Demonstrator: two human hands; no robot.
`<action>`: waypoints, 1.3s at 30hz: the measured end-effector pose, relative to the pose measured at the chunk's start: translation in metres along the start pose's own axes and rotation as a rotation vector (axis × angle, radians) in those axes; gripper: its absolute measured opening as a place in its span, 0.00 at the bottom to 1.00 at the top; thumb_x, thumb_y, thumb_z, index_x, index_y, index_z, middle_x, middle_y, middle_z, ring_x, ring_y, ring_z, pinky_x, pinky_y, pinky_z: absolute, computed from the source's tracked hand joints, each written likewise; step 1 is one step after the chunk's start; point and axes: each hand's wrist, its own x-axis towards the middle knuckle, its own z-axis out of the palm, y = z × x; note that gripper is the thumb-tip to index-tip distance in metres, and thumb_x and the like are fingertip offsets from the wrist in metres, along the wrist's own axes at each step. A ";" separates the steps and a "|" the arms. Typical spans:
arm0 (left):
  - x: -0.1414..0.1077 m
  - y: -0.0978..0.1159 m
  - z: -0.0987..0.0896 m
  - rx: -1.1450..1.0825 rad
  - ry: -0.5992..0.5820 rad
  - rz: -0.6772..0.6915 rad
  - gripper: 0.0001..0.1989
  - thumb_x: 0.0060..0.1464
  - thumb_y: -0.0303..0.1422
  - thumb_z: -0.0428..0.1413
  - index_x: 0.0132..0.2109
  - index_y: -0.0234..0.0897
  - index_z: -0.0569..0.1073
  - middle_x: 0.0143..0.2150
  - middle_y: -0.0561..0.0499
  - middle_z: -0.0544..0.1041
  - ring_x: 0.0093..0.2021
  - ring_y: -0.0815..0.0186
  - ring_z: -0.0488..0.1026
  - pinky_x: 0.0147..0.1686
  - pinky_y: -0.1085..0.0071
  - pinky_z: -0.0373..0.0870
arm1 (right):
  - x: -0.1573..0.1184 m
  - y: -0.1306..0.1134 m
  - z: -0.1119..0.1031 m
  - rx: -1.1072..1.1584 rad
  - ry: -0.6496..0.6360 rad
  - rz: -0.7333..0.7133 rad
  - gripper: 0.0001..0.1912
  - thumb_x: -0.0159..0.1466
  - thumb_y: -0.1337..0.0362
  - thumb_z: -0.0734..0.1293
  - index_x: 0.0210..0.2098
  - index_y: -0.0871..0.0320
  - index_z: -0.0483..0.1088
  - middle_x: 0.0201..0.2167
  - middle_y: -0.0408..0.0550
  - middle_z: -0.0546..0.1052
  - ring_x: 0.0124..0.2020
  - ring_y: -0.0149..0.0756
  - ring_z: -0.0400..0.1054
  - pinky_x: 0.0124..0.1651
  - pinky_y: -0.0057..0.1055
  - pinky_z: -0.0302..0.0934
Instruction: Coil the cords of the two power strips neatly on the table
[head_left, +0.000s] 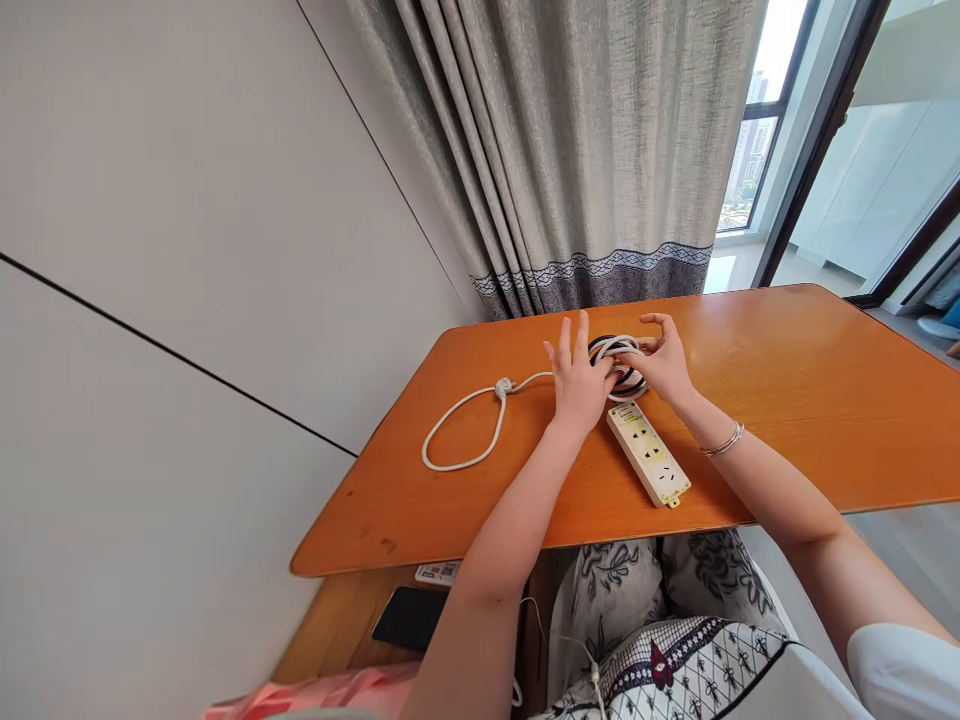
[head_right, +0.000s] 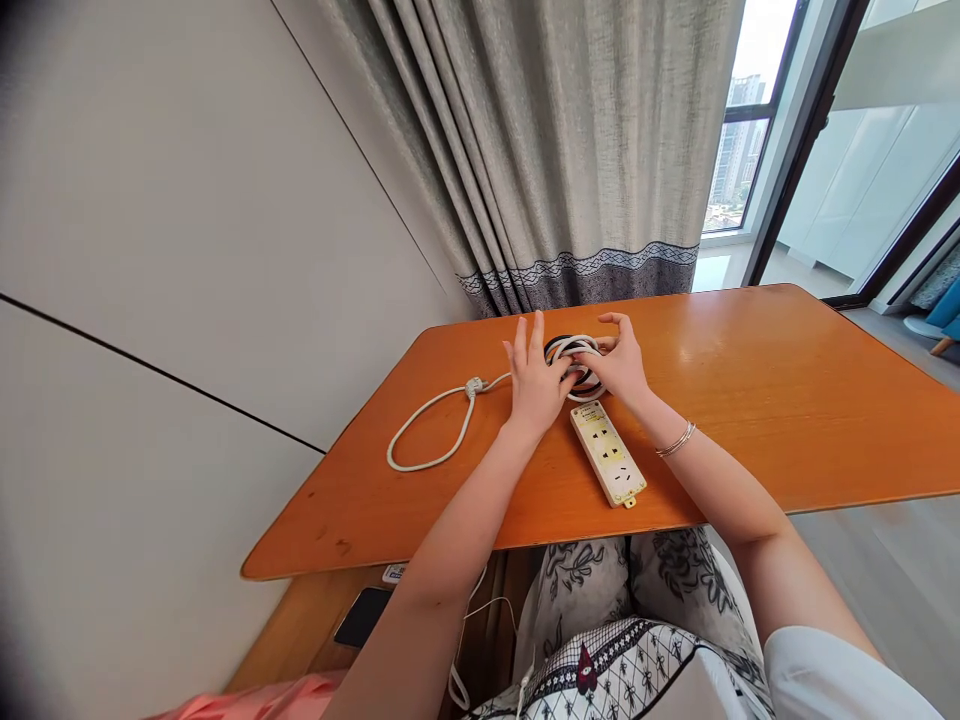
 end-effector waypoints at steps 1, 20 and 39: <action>0.000 0.002 0.000 0.019 -0.020 -0.011 0.01 0.56 0.30 0.63 0.35 0.40 0.79 0.77 0.50 0.55 0.78 0.43 0.39 0.71 0.31 0.34 | -0.001 0.000 0.000 -0.018 0.004 -0.014 0.34 0.44 0.62 0.74 0.47 0.50 0.57 0.28 0.36 0.78 0.31 0.36 0.76 0.39 0.33 0.67; -0.009 -0.005 0.001 -0.242 -0.037 0.109 0.05 0.57 0.32 0.61 0.33 0.40 0.80 0.76 0.48 0.55 0.76 0.47 0.46 0.71 0.36 0.44 | 0.004 -0.004 -0.023 -0.450 -0.241 -0.468 0.16 0.57 0.59 0.71 0.45 0.52 0.78 0.44 0.49 0.83 0.44 0.44 0.77 0.44 0.39 0.71; -0.016 0.009 -0.030 -0.362 0.050 0.226 0.14 0.64 0.42 0.56 0.34 0.40 0.80 0.74 0.48 0.59 0.74 0.50 0.52 0.69 0.41 0.54 | 0.017 -0.007 -0.025 0.299 -0.494 0.125 0.15 0.41 0.64 0.80 0.31 0.56 0.83 0.31 0.45 0.83 0.33 0.36 0.76 0.43 0.34 0.70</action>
